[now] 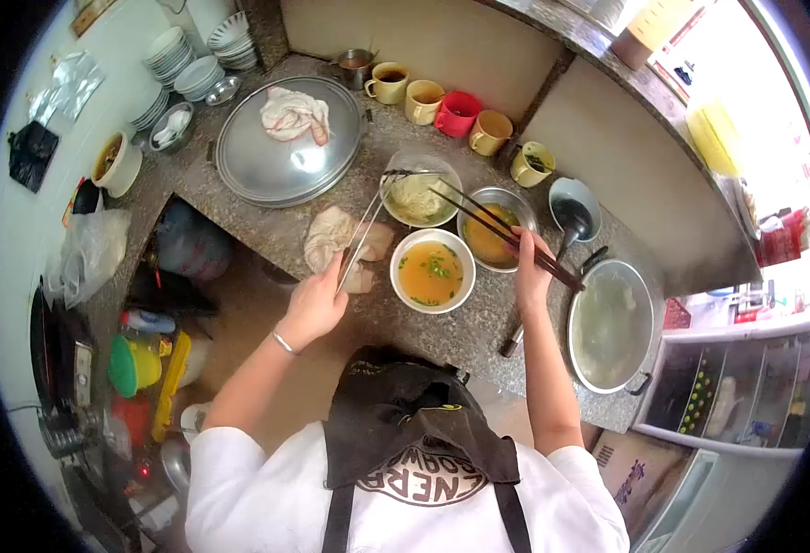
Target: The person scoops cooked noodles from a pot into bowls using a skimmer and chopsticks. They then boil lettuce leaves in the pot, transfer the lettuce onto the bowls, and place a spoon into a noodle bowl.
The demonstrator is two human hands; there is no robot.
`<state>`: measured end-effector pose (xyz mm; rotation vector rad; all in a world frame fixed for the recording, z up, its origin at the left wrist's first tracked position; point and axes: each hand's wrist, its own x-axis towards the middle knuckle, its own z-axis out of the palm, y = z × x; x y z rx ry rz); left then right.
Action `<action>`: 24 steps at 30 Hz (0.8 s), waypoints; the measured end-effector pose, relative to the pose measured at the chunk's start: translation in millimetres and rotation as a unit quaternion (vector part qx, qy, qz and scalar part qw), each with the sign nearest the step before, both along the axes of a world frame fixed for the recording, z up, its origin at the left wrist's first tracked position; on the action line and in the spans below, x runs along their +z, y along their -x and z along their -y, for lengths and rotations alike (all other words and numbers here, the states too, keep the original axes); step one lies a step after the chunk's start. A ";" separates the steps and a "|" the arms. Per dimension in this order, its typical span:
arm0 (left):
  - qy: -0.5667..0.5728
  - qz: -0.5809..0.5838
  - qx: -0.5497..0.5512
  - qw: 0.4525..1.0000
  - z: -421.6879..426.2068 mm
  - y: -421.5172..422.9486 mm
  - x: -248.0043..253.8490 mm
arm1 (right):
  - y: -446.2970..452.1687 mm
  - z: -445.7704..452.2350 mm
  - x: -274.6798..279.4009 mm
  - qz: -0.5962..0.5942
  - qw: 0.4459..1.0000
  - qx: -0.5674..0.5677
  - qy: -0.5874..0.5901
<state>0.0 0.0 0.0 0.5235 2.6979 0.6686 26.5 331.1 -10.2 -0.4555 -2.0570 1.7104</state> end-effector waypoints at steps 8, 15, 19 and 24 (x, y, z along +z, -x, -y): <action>-0.080 -0.091 -0.024 0.992 -9.6 -24.2 6.3 | -167.6 -120.6 43.7 -0.065 0.978 -0.196 0.000; -0.135 0.116 -0.157 0.971 -125.6 -63.9 50.5 | -331.0 -261.6 -20.6 0.299 0.845 -0.319 -0.309; -0.139 0.127 -0.279 0.942 -247.2 -92.3 20.6 | -337.8 -265.5 -82.0 0.218 0.930 -0.282 -0.088; 0.009 0.073 -0.357 0.931 -375.4 -114.7 -27.7 | -360.9 -270.0 -98.6 0.040 0.913 -0.371 0.163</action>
